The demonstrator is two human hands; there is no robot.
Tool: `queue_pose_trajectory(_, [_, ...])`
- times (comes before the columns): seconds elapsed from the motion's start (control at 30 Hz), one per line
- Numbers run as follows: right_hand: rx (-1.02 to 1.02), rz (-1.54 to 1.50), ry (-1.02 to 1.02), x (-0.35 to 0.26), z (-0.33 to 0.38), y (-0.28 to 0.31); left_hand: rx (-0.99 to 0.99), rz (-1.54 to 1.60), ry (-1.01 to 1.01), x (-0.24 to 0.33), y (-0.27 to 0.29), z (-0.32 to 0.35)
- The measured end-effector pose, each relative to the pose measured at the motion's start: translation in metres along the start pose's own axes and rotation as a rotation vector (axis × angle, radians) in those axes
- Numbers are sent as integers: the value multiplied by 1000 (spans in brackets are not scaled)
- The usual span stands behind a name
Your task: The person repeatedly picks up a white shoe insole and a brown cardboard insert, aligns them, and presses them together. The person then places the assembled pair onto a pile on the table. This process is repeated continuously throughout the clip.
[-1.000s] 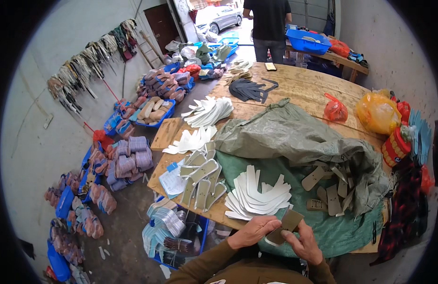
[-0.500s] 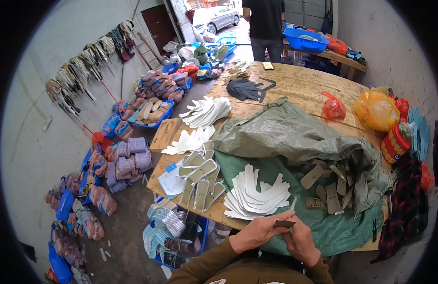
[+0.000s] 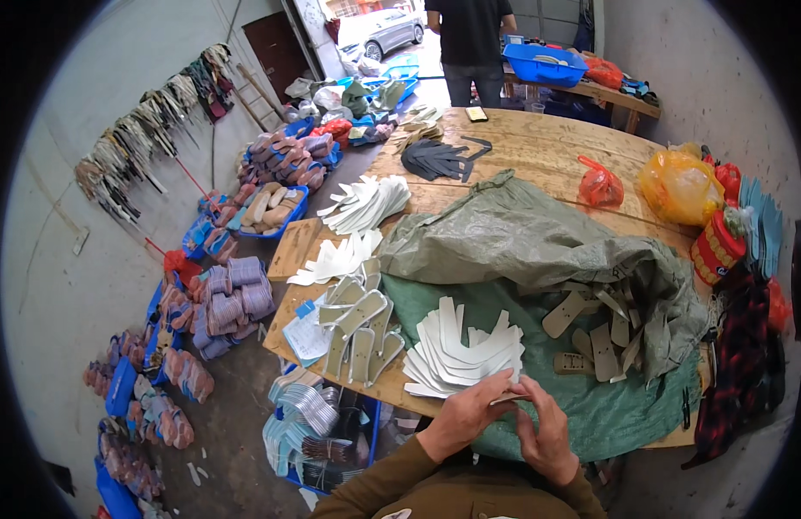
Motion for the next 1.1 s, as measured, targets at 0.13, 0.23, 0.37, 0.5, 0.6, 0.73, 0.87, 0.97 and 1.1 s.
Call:
queue_pose_trajectory(0.13, [97, -347, -319, 34, 11, 8, 75, -67, -111, 15, 18, 0])
queue_pose_trajectory(0.23, [71, -584, -630, 86, 29, -5, 79, -108, -148, 21, 23, -5])
queue_pose_trajectory(0.37, [-114, -605, -586, 97, 11, -36, 113, -72, -177, 7, 19, 11])
queue_pose_trajectory(0.5, [60, -602, -552, 83, 8, -23, 82, -128, -198, 9, 12, 13])
queue_pose_trajectory(0.6, [116, -372, -450, 64, 7, -14, 77, -143, -194, 6, 8, 14])
queue_pose_trajectory(0.73, [225, -187, -260, 43, 2, -10, 110, -122, -177, 1, 6, 12])
queue_pose_trajectory(0.87, [61, -294, -389, 59, 0, -23, 102, -174, -150, -3, 8, 9])
queue_pose_trajectory(0.97, [18, -307, -405, 56, -5, -25, 131, -162, -164, -3, 10, 19])
queue_pose_trajectory(1.1, [80, -339, -436, 44, -6, -26, 164, -201, -162, -13, 7, 25])
Point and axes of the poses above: each hand's wrist, its own z-axis away from the middle knuckle, its own y-axis out of the back of the hand, x = y × z, the point moved 10 cm from there along -z, towards the middle knuckle, and after that the axes turned 5 degrees about y, right-handed, at the moved point
